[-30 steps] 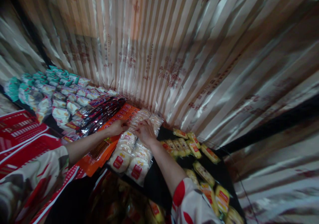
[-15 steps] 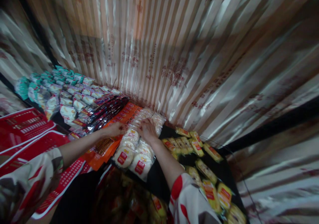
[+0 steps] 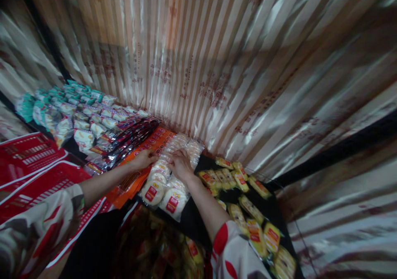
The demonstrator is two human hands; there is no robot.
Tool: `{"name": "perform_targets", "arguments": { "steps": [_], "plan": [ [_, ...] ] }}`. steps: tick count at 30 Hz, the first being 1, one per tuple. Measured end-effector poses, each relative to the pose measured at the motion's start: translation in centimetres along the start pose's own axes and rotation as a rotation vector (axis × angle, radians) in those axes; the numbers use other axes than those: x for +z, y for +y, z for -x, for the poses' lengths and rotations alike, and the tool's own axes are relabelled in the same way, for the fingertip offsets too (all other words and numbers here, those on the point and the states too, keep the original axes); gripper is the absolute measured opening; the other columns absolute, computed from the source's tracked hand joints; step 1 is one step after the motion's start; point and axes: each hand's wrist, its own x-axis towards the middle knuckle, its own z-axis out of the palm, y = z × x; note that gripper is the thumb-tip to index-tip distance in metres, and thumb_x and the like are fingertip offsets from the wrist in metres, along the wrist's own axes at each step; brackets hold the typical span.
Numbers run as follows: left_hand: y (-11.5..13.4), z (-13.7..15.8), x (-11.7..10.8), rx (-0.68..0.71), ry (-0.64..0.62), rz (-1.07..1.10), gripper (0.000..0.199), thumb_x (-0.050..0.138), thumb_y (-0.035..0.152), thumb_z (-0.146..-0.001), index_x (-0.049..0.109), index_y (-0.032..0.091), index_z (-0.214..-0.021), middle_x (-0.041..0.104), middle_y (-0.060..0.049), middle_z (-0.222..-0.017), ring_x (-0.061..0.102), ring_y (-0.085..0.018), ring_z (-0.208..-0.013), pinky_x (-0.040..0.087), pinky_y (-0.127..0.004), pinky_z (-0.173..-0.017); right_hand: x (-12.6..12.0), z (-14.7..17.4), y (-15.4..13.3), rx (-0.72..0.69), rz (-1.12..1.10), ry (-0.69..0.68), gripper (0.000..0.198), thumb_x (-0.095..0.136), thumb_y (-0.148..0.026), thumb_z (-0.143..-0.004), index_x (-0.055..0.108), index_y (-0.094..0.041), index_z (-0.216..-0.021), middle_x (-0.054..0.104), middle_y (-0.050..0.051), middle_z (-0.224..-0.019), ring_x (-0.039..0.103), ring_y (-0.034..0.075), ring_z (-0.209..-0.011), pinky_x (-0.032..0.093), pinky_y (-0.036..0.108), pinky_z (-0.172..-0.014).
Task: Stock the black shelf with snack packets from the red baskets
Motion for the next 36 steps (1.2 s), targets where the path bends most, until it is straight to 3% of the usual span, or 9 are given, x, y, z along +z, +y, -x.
{"name": "perform_targets", "arguments": {
  "steps": [4, 10, 17, 22, 26, 30, 32, 36],
  "plan": [
    [0.0, 1.0, -0.7, 0.011, 0.054, -0.084, 0.022, 0.052, 0.035, -0.081, 0.061, 0.016, -0.08, 0.064, -0.003, -0.075, 0.056, -0.014, -0.069, 0.038, -0.022, -0.06, 0.2, -0.2, -0.3, -0.004, 0.0, 0.012, 0.007, 0.064, -0.019, -0.072, 0.067, -0.02, -0.066, 0.063, 0.008, -0.1, 0.045, 0.023, -0.105, 0.034, 0.038, -0.091],
    [-1.3, 2.2, -0.3, 0.098, -0.154, 0.009, 0.01, 0.058, 0.025, -0.07, 0.061, 0.016, -0.069, 0.061, 0.002, -0.067, 0.055, -0.012, -0.066, 0.039, -0.02, -0.058, 0.2, -0.2, -0.5, 0.014, 0.029, 0.019, 0.007, 0.064, -0.019, -0.072, 0.066, -0.02, -0.065, 0.062, 0.007, -0.098, 0.045, 0.023, -0.105, 0.035, 0.037, -0.09],
    [-1.3, 2.1, 1.0, 0.044, -0.039, 0.056, 0.011, 0.051, 0.021, -0.075, 0.06, 0.015, -0.073, 0.06, 0.002, -0.062, 0.054, -0.011, -0.06, 0.04, -0.02, -0.055, -0.1, 0.1, -0.9, -0.004, 0.0, 0.069, 0.012, 0.066, -0.027, -0.075, 0.068, -0.018, -0.084, 0.062, 0.009, -0.103, 0.044, 0.024, -0.11, 0.034, 0.038, -0.094],
    [-1.1, 1.9, 1.4, 0.02, 0.02, 0.059, 0.011, 0.052, 0.023, -0.076, 0.059, 0.015, -0.075, 0.061, 0.001, -0.064, 0.055, -0.012, -0.062, 0.04, -0.02, -0.055, -0.7, 1.3, -1.4, -0.035, 0.001, 0.021, 0.013, 0.064, -0.033, -0.077, 0.068, -0.021, -0.072, 0.059, 0.008, -0.116, 0.038, 0.027, -0.118, 0.031, 0.044, -0.097],
    [-0.7, 2.4, 1.2, 0.005, 0.044, 0.026, 0.012, 0.051, 0.023, -0.077, 0.06, 0.015, -0.077, 0.062, 0.0, -0.066, 0.057, -0.014, -0.066, 0.042, -0.022, -0.059, -0.4, 2.0, -1.7, -0.013, -0.001, -0.02, 0.003, 0.067, -0.023, -0.072, 0.067, -0.021, -0.071, 0.059, 0.009, -0.117, 0.038, 0.027, -0.119, 0.031, 0.045, -0.096],
    [0.2, 4.2, 0.1, 0.009, 0.097, -0.051, 0.014, 0.052, 0.023, -0.078, 0.06, 0.015, -0.085, 0.064, -0.006, -0.086, 0.058, -0.018, -0.081, 0.043, -0.026, -0.069, 0.2, 1.8, -1.8, 0.018, -0.01, -0.016, 0.005, 0.065, -0.014, -0.069, 0.065, -0.019, -0.067, 0.06, 0.01, -0.112, 0.04, 0.026, -0.119, 0.034, 0.042, -0.095],
    [0.7, 5.5, -0.6, 0.025, 0.052, -0.126, 0.016, 0.052, 0.027, -0.079, 0.06, 0.016, -0.086, 0.064, -0.007, -0.089, 0.059, -0.019, -0.084, 0.042, -0.026, -0.071, 0.4, 1.7, -1.9, 0.02, -0.006, -0.011, 0.005, 0.064, -0.014, -0.069, 0.065, -0.019, -0.068, 0.061, 0.01, -0.112, 0.04, 0.027, -0.118, 0.033, 0.042, -0.095],
    [1.3, 7.4, -1.5, 0.07, -0.165, -0.221, 0.02, 0.059, 0.034, -0.076, 0.06, 0.019, -0.088, 0.066, -0.003, -0.089, 0.06, -0.019, -0.083, 0.042, -0.024, -0.068, 0.5, 1.7, -2.0, 0.034, -0.006, -0.001, 0.004, 0.064, -0.015, -0.069, 0.065, -0.019, -0.068, 0.06, 0.01, -0.113, 0.039, 0.027, -0.118, 0.033, 0.043, -0.096]
  ]
}}
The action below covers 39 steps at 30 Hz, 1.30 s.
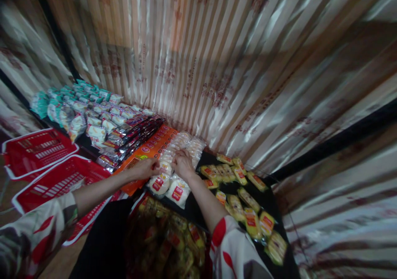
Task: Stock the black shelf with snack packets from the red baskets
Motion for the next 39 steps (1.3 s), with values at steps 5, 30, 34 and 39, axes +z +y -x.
{"name": "perform_targets", "arguments": {
  "steps": [5, 30, 34, 39],
  "plan": [
    [0.3, 0.5, 0.0, -0.009, -0.055, -0.025, 0.029, 0.062, 0.03, -0.074, 0.056, 0.019, -0.101, 0.066, -0.005, -0.095, 0.061, -0.019, -0.086, 0.042, -0.024, -0.069, -0.1, 0.0, -0.2, 0.023, 0.004, -0.007, 0.004, 0.064, -0.015, -0.07, 0.065, -0.018, -0.068, 0.06, 0.009, -0.111, 0.039, 0.027, -0.118, 0.034, 0.042, -0.094],
    [0.1, 0.7, 2.2, -0.038, 0.113, -0.049, 0.041, 0.058, 0.024, -0.079, 0.043, 0.018, -0.117, 0.055, -0.009, -0.118, 0.06, -0.021, -0.101, 0.045, -0.029, -0.083, -0.3, 0.7, -0.8, -0.138, -0.095, 0.132, 0.008, 0.065, -0.026, -0.076, 0.065, -0.019, -0.078, 0.061, 0.01, -0.107, 0.042, 0.026, -0.114, 0.036, 0.044, -0.096],
    [0.1, 0.8, 2.8, -0.026, 0.139, -0.06, 0.038, 0.056, 0.021, -0.08, 0.043, 0.017, -0.115, 0.056, -0.01, -0.116, 0.06, -0.021, -0.1, 0.045, -0.029, -0.082, -0.2, 2.0, -1.2, -0.246, -0.081, 0.073, 0.008, 0.069, -0.026, -0.074, 0.065, -0.02, -0.077, 0.057, 0.009, -0.117, 0.036, 0.028, -0.122, 0.033, 0.047, -0.099],
    [0.0, 0.8, 3.1, -0.019, 0.168, 0.028, 0.031, 0.059, 0.02, -0.078, 0.044, 0.018, -0.106, 0.059, -0.007, -0.107, 0.059, -0.018, -0.098, 0.044, -0.027, -0.083, 0.3, 2.7, -1.3, -0.226, -0.084, 0.046, 0.006, 0.067, -0.018, -0.073, 0.065, -0.017, -0.079, 0.057, 0.012, -0.115, 0.037, 0.027, -0.122, 0.035, 0.045, -0.099]
  ]
}}
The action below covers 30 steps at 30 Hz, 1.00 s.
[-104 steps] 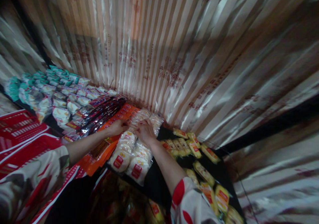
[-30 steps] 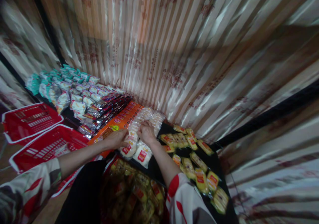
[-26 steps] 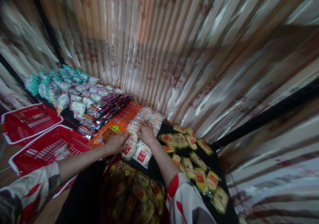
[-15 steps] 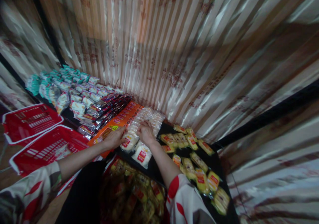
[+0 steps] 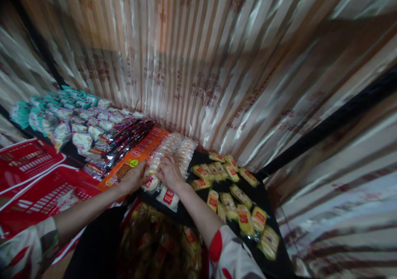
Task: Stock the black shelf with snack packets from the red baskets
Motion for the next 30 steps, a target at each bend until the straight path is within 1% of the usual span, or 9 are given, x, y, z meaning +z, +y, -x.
{"name": "perform_targets", "arguments": {
  "steps": [6, 9, 13, 15, 17, 20, 24, 27, 30],
  "plan": [
    [-0.3, 0.1, 0.2, 0.018, 0.019, 0.022, 0.029, 0.059, 0.019, -0.078, 0.045, 0.018, -0.103, 0.058, -0.007, -0.106, 0.058, -0.018, -0.098, 0.045, -0.028, -0.082, 0.1, -0.1, 0.2, 0.026, -0.079, 0.008, 0.005, 0.069, -0.018, -0.071, 0.065, -0.017, -0.069, 0.059, 0.01, -0.112, 0.039, 0.028, -0.12, 0.036, 0.046, -0.099],
    [-0.3, 0.0, 0.2, -0.001, 0.007, 0.015, 0.027, 0.058, 0.022, -0.079, 0.047, 0.018, -0.103, 0.059, -0.006, -0.106, 0.058, -0.018, -0.101, 0.045, -0.029, -0.084, 0.1, -0.1, 0.2, 0.021, -0.109, 0.028, 0.004, 0.068, -0.02, -0.072, 0.065, -0.017, -0.07, 0.059, 0.01, -0.11, 0.04, 0.027, -0.119, 0.037, 0.046, -0.098],
    [0.3, 0.1, -0.6, -0.046, -0.021, -0.039, 0.049, 0.056, 0.023, -0.08, 0.038, 0.019, -0.125, 0.053, -0.01, -0.12, 0.057, -0.019, -0.107, 0.044, -0.028, -0.087, -0.3, -0.2, 1.0, -0.004, -0.12, 0.109, 0.009, 0.063, -0.026, -0.078, 0.065, -0.018, -0.082, 0.061, 0.01, -0.108, 0.043, 0.026, -0.116, 0.037, 0.046, -0.097],
    [1.0, 0.3, -1.3, -0.09, -0.066, -0.109, 0.06, 0.056, 0.024, -0.08, 0.03, 0.019, -0.133, 0.049, -0.012, -0.123, 0.06, -0.02, -0.102, 0.046, -0.028, -0.083, -0.9, -0.2, 2.2, 0.013, -0.104, 0.187, 0.011, 0.059, -0.026, -0.081, 0.064, -0.019, -0.087, 0.061, 0.01, -0.107, 0.046, 0.025, -0.113, 0.037, 0.046, -0.097],
    [1.7, 0.4, -2.0, -0.081, -0.113, -0.175, 0.064, 0.055, 0.025, -0.079, 0.027, 0.02, -0.136, 0.048, -0.012, -0.122, 0.063, -0.02, -0.092, 0.048, -0.029, -0.077, -1.5, -0.3, 4.1, 0.069, -0.085, 0.272, 0.013, 0.056, -0.024, -0.081, 0.064, -0.019, -0.09, 0.063, 0.01, -0.104, 0.05, 0.024, -0.109, 0.039, 0.044, -0.096],
    [2.8, -0.4, -2.9, 0.018, -0.12, -0.259, 0.056, 0.053, 0.027, -0.081, 0.035, 0.02, -0.134, 0.047, -0.012, -0.123, 0.065, -0.02, -0.084, 0.049, -0.03, -0.073, -2.7, -0.3, 7.7, 0.212, -0.05, 0.37, 0.017, 0.052, -0.021, -0.081, 0.064, -0.018, -0.092, 0.065, 0.009, -0.099, 0.055, 0.022, -0.101, 0.041, 0.041, -0.094],
    [4.6, -4.6, -3.1, 0.161, -0.008, -0.221, 0.033, 0.045, 0.025, -0.086, 0.055, 0.019, -0.117, 0.054, -0.01, -0.116, 0.063, -0.019, -0.09, 0.048, -0.029, -0.077, -4.4, -0.7, 12.7, 0.478, -0.013, 0.407, 0.025, 0.046, -0.019, -0.082, 0.063, -0.017, -0.1, 0.067, 0.009, -0.101, 0.06, 0.02, -0.097, 0.044, 0.035, -0.093],
    [6.4, -10.2, -2.2, 0.286, 0.02, -0.147, 0.026, 0.045, 0.019, -0.085, 0.065, 0.019, -0.101, 0.064, -0.006, -0.101, 0.063, -0.017, -0.089, 0.047, -0.026, -0.08, -5.4, -1.5, 15.9, 0.659, 0.017, 0.339, 0.029, 0.043, -0.017, -0.083, 0.063, -0.018, -0.104, 0.068, 0.007, -0.104, 0.062, 0.018, -0.096, 0.046, 0.032, -0.091],
    [8.1, -16.2, -0.6, 0.303, 0.062, -0.152, 0.028, 0.043, 0.013, -0.084, 0.067, 0.016, -0.098, 0.068, -0.007, -0.101, 0.062, -0.017, -0.095, 0.046, -0.026, -0.085, -5.8, -2.3, 18.8, 0.739, 0.012, 0.255, 0.028, 0.043, -0.017, -0.084, 0.064, -0.02, -0.103, 0.069, 0.005, -0.101, 0.064, 0.017, -0.092, 0.047, 0.03, -0.088]
  ]
}}
